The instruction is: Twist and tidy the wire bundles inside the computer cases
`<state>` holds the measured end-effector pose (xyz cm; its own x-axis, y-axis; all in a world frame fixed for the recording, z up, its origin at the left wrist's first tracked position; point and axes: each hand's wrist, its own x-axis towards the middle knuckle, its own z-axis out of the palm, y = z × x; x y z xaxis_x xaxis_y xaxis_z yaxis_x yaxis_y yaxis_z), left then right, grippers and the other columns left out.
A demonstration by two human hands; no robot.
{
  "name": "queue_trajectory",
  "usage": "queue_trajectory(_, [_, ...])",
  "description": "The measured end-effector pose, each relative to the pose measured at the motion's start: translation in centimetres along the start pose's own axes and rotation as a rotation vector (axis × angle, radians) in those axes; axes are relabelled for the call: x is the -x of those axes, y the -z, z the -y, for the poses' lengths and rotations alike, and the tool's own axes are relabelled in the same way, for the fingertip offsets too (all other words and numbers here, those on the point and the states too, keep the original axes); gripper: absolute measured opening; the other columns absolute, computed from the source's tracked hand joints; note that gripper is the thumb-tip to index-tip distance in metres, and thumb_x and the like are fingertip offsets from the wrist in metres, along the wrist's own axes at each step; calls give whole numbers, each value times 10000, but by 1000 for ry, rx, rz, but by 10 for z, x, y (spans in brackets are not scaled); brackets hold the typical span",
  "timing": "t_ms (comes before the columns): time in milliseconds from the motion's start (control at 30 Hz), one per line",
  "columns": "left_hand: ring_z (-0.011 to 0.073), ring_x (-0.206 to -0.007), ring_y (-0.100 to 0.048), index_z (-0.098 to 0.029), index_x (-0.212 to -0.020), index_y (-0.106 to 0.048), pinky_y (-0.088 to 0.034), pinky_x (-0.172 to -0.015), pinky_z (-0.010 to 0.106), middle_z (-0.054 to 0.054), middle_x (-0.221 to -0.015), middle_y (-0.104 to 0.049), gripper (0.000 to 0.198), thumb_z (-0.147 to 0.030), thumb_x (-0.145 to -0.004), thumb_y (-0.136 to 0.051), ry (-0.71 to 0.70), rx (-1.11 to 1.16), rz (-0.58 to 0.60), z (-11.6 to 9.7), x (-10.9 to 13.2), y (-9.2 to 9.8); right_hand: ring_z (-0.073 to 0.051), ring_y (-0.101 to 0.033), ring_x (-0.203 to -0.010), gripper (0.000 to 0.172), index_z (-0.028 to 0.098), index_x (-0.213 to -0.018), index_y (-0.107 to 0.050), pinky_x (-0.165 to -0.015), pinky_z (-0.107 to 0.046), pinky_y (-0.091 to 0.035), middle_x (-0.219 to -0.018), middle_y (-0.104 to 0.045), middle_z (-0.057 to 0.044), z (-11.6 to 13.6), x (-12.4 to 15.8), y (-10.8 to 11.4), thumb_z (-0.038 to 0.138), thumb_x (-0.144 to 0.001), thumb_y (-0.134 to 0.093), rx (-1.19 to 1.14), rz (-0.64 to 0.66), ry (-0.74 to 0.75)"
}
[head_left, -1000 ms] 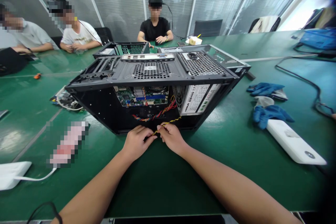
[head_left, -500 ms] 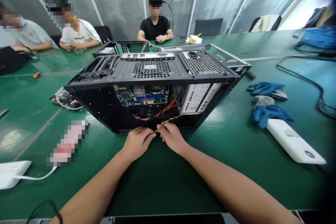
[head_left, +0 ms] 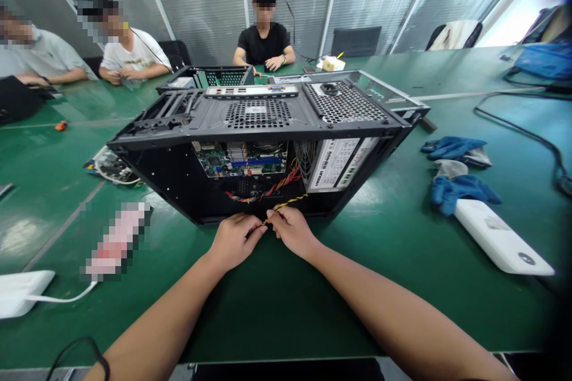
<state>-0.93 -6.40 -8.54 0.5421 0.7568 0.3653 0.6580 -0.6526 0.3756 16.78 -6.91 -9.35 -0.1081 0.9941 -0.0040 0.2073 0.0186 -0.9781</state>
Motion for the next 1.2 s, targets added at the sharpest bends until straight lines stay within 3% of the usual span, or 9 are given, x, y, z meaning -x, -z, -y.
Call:
queue_trajectory(333, [132, -619, -580, -187, -792, -629, -422, -637, 258, -5, -646, -621, 193, -263, -928, -513, 4, 11, 26, -2, -1, 4, -92, -471, -438, 332, 182, -614, -505, -478, -227, -367, -510, -491, 36, 1, 0, 0, 370, -888, -497, -10, -4, -12])
queue_trajectory(733, [118, -583, -599, -179, -755, -627, -430, -575, 230, -11, -657, -667, 188, -342, -847, -650, 16, 67, -103, 1, 0, 1, -98, -474, -444, 339, 183, -613, -510, -485, -232, -371, -506, -494, 32, 0, 0, 0, 383, -887, -499, -16, -7, -17])
queue_trajectory(1000, [124, -595, -573, -180, -760, -599, -423, -616, 248, -12, -626, -610, 190, -261, -916, -528, 38, 51, 0, -3, -2, 7, -98, -490, -453, 313, 169, -687, -553, -478, -232, -383, -554, -519, 22, 0, 0, -2, 399, -890, -490, -37, -6, -28])
queue_trajectory(1200, [125, -609, -561, -177, -758, -594, -411, -610, 242, -5, -648, -606, 171, -269, -896, -552, 42, 60, -20, -3, -3, 7, -96, -483, -453, 318, 173, -673, -532, -465, -227, -374, -553, -504, 26, -2, 0, -4, 399, -892, -484, -46, 5, -23])
